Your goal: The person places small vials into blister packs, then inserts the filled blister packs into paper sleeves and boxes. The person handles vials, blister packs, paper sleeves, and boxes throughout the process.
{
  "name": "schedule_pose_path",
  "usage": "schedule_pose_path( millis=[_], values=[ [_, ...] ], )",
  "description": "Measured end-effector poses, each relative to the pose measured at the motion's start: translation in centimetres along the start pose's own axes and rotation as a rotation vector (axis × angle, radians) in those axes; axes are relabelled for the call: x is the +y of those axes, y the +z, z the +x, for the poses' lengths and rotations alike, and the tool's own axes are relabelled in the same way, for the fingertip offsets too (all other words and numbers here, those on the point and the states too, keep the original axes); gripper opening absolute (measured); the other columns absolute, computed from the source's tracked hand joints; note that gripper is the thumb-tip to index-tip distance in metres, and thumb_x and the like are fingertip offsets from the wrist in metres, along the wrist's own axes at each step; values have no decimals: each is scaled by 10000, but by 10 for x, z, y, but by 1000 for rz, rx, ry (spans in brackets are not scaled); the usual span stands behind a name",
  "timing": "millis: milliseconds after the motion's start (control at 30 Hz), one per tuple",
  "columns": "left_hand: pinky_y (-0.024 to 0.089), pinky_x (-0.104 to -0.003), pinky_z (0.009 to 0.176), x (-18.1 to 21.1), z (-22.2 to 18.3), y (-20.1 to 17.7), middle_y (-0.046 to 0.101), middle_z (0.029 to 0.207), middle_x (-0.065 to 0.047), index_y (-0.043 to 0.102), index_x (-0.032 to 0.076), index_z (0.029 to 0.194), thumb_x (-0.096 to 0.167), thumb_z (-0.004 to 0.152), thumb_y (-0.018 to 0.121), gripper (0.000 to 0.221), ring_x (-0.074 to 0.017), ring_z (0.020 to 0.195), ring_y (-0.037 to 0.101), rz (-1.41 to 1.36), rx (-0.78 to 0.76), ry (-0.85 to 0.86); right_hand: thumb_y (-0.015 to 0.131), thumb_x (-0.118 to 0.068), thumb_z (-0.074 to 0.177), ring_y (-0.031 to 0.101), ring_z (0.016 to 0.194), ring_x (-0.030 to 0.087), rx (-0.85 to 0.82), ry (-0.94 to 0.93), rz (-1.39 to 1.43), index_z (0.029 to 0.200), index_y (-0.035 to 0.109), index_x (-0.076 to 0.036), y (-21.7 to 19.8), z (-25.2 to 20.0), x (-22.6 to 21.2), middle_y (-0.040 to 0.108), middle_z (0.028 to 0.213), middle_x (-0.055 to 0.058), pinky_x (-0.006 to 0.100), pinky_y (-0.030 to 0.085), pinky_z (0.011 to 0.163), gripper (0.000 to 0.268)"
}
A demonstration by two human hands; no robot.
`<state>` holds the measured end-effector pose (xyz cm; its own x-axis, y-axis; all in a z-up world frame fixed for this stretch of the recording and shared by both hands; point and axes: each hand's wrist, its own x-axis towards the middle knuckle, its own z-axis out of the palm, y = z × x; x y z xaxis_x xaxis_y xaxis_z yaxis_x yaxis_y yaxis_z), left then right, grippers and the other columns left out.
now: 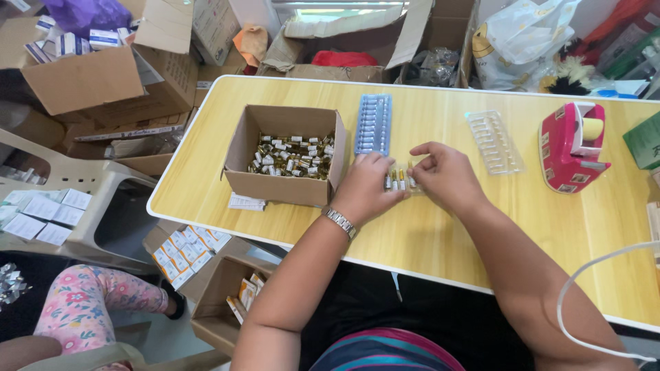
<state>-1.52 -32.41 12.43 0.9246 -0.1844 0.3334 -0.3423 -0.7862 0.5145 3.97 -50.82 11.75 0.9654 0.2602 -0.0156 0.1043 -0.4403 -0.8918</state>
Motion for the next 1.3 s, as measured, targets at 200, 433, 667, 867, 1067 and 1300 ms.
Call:
schedule_pose_path(
  millis=[200,433,667,867,1067,1300],
  values=[
    [485,-414,993,-6,-4,7,672,1195,-157,698,-16,1106,389,617,911,670,-329,1176,585,12,-10,-4,738,-83,850,687,693,144,-8,-25,-159,1098,728,-35,8,-11,-11,726,763,83,305,544,664,253],
    [502,-431,970,-14,-8,23,712,1134,-123,718,50,1042,402,718,859,500,-334,1138,617,61,-28,51,782,-124,817,683,772,248,36,-189,-360,955,736,-26,10,-9,-6,690,881,137,370,549,729,175],
    [522,-434,882,-10,-7,20,721,1022,-96,705,78,1000,431,733,840,462,-326,1011,636,124,-20,85,785,-136,834,663,810,296,1,-244,-492,867,749,-29,8,-5,2,694,879,153,410,522,721,118],
    [536,-418,842,-5,-6,13,719,978,-65,703,105,948,454,727,850,438,-289,998,649,155,-13,64,755,-129,841,711,695,199,-88,-33,-301,914,777,-38,-2,7,18,753,775,135,349,563,678,119],
    [494,-449,954,-7,-9,19,676,1125,-85,712,119,958,376,761,791,334,-286,1122,609,230,42,180,781,-151,823,727,704,228,-89,-39,-439,916,795,-51,-1,14,18,759,801,151,352,572,706,137],
    [422,-520,1012,-11,-12,39,648,1277,-114,702,139,1168,337,797,689,421,-309,1202,563,269,153,337,736,-108,932,704,839,314,257,-535,-446,967,719,-34,9,17,-55,708,928,153,409,552,758,84]
  ],
)
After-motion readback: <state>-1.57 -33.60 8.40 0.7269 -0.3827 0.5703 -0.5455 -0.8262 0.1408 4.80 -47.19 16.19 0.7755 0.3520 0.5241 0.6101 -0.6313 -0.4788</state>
